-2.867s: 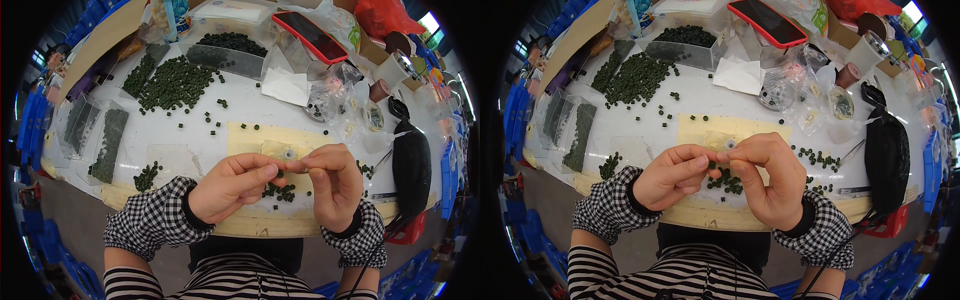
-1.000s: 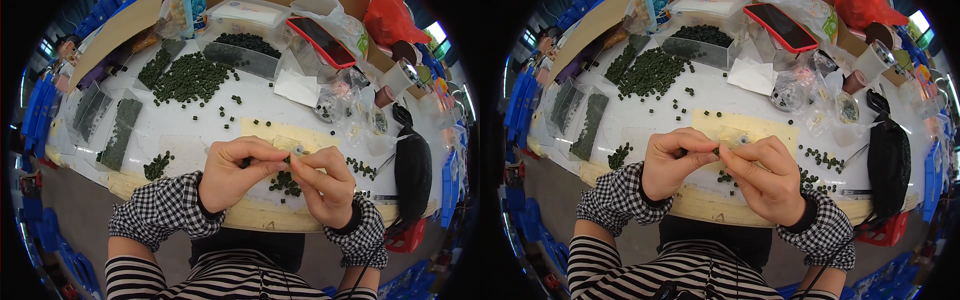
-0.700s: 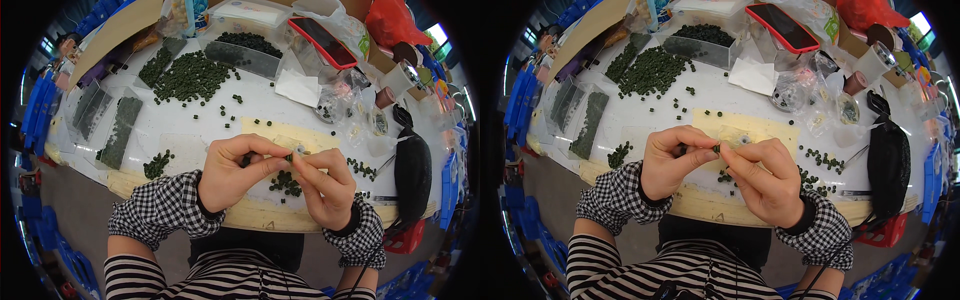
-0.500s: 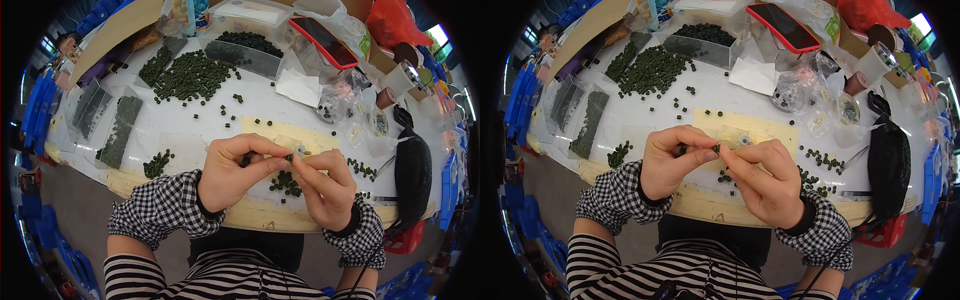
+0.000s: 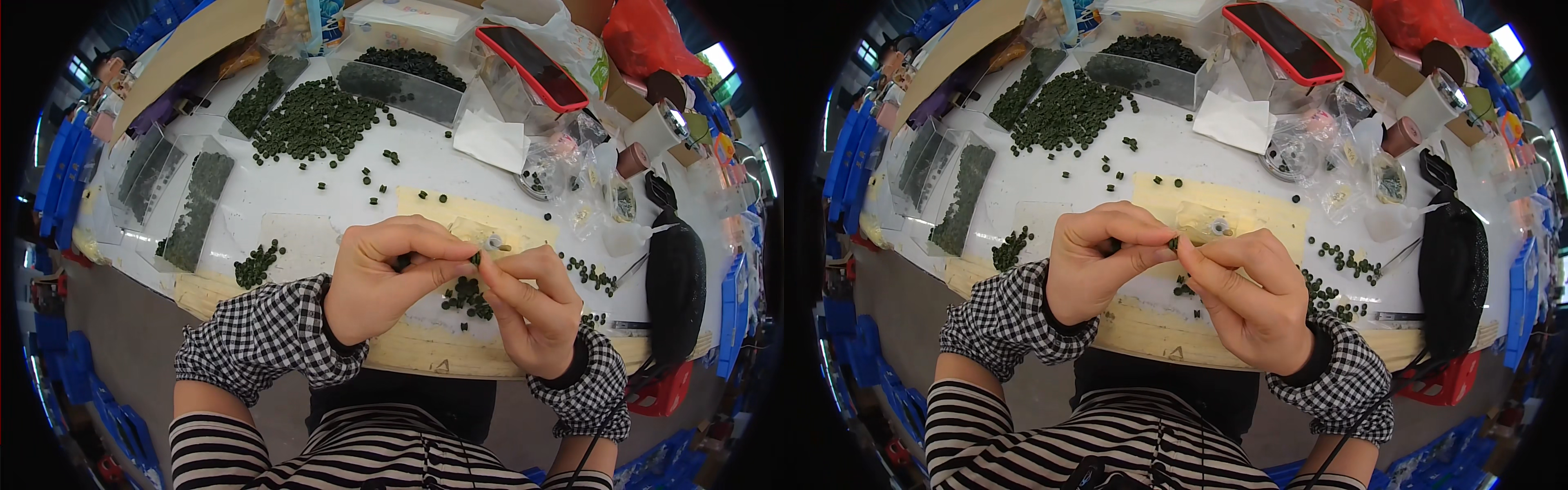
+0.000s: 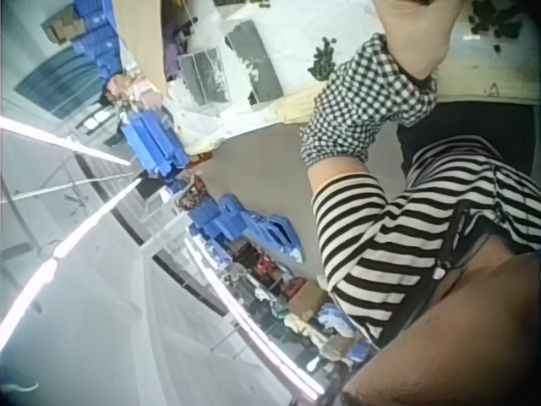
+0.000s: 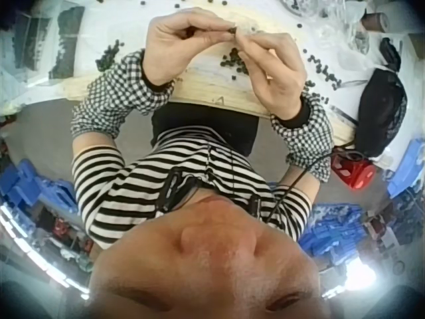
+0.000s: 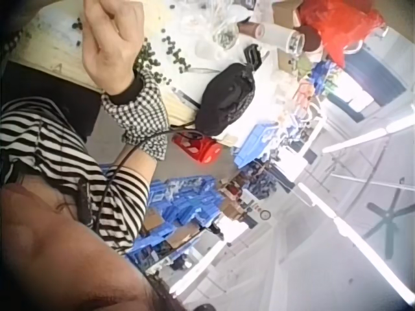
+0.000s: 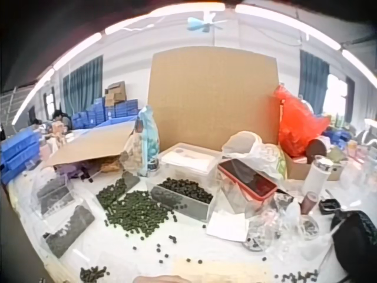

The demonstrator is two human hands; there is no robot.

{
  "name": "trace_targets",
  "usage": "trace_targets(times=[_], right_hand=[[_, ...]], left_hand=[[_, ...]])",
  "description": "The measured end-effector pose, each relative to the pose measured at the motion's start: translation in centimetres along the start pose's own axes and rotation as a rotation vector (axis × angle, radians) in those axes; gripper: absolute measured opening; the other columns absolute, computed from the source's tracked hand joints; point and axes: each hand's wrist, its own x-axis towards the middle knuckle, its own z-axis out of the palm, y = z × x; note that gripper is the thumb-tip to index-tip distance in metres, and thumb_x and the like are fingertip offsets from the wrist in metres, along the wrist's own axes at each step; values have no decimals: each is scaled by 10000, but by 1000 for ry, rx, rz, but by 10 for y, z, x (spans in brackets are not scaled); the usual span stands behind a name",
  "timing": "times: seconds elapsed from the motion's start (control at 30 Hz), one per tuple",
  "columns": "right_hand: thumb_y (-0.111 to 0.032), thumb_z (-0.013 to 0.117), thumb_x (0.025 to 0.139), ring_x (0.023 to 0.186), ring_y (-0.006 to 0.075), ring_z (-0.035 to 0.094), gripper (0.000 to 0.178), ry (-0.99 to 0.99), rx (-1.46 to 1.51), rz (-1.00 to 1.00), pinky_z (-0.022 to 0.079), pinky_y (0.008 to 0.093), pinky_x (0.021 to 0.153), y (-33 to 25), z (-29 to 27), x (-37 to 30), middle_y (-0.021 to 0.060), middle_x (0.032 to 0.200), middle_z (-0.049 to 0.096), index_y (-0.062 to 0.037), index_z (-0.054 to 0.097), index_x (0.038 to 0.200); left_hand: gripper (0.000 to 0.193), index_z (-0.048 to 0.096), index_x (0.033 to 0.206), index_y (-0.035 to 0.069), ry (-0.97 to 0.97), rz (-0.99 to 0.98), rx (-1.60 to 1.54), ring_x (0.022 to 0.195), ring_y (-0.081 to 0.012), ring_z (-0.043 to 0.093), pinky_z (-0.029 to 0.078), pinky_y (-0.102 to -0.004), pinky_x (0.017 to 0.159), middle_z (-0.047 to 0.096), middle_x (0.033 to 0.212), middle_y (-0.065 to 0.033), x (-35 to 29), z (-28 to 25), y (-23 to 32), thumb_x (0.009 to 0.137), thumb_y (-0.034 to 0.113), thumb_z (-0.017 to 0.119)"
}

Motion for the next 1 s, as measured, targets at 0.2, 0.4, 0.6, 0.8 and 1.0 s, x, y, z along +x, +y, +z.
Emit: trace_targets(times=[0.2, 0.4, 0.6, 0.8, 1.0], right_hand=[[36, 698, 712, 718, 184, 543, 410, 10, 8, -3, 434, 285, 630, 1, 1, 0, 47, 866, 613, -34, 660, 1114], [42, 696, 711, 712, 186, 533, 407, 7, -1, -4, 425, 287, 625, 1, 1, 0, 51, 857, 603, -32, 661, 1109], [49, 685, 721, 712, 186, 524, 379, 38, -68, 33, 423, 277, 625, 2, -3, 1, 64, 848, 596, -29, 667, 1092], [54, 673, 736, 716, 184, 523, 343, 86, -115, 130, 424, 271, 627, 3, -8, 0, 67, 844, 588, -24, 673, 1071], [57, 674, 727, 726, 189, 516, 384, 29, -66, 90, 417, 275, 628, 4, -1, 1, 67, 862, 589, -26, 662, 1101]], left_hand=[[207, 676, 987, 7, -7, 24, 14, 796, -115, 590, 470, -224, 720, 643, 907, -86, 0, -1, -2, 804, -86, 651], [186, 673, 978, -6, 9, -10, 19, 711, -72, 512, 433, -207, 679, 613, 836, -40, 0, 0, 0, 804, -73, 662], [155, 646, 979, -5, 125, -273, -201, 605, -19, 438, 347, -153, 538, 584, 792, 5, 6, 5, 2, 827, 0, 673], [166, 631, 990, 3, 181, -348, -298, 577, -6, 421, 316, -143, 492, 592, 801, 3, 9, 2, -2, 830, 12, 674], [180, 641, 997, -8, 114, -248, -166, 714, -16, 478, 417, -151, 651, 610, 833, 3, 4, 3, 0, 821, -10, 676]])
